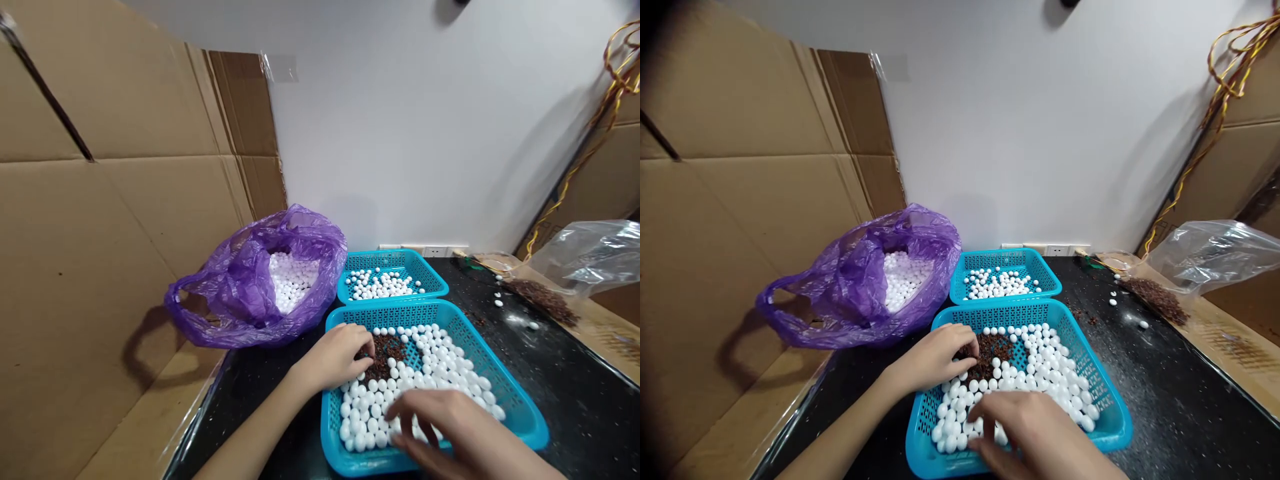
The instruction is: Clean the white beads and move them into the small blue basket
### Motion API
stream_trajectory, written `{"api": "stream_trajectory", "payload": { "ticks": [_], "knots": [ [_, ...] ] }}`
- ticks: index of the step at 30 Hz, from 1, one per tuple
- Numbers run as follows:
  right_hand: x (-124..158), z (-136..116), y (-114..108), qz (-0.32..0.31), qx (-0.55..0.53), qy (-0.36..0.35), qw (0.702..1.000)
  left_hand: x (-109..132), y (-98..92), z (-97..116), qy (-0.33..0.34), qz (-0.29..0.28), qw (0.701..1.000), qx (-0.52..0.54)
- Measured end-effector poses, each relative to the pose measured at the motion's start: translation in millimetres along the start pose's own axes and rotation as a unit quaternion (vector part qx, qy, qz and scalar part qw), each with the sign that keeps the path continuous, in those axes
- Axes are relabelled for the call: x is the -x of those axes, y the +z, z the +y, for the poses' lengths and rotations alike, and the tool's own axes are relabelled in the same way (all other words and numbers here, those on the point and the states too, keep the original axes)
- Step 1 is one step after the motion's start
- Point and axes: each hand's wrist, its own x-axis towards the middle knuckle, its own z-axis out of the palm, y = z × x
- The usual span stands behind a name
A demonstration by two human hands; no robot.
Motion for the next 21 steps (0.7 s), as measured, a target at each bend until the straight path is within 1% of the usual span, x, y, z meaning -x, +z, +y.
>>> {"api": "stream_trajectory", "payload": {
  "ticks": [2, 4, 8, 12, 17, 21],
  "knots": [
    [-16.6, 4.4, -2.8, 0.063, 0.076, 0.03, 0.995, 0.8, -0.3, 1.0, -0.002, 0.019, 1.0, 0.008],
    [-28.8, 6.6, -0.7, 0.075, 0.124, 0.043, 0.988, 1.6, 0.0, 1.2, -0.001, 0.022, 1.0, 0.008],
    [-41.9, 5.7, 9.8, 0.052, 0.176, 0.063, 0.981, 3.5, 2.3, -0.2, -0.016, 0.014, 1.0, -0.003],
    [-47.3, 6.9, 17.4, 0.027, 0.212, 0.08, 0.974, 5.1, 3.8, -0.9, -0.023, 0.007, 1.0, 0.017],
    [-49.6, 10.5, 19.2, 0.01, 0.209, 0.087, 0.974, 6.0, 3.8, 0.4, -0.016, 0.0, 1.0, 0.006],
    [-48.9, 10.8, 16.4, 0.022, 0.198, 0.091, 0.976, 6.2, 3.0, 1.5, -0.023, -0.006, 1.0, -0.001]
  ]
}}
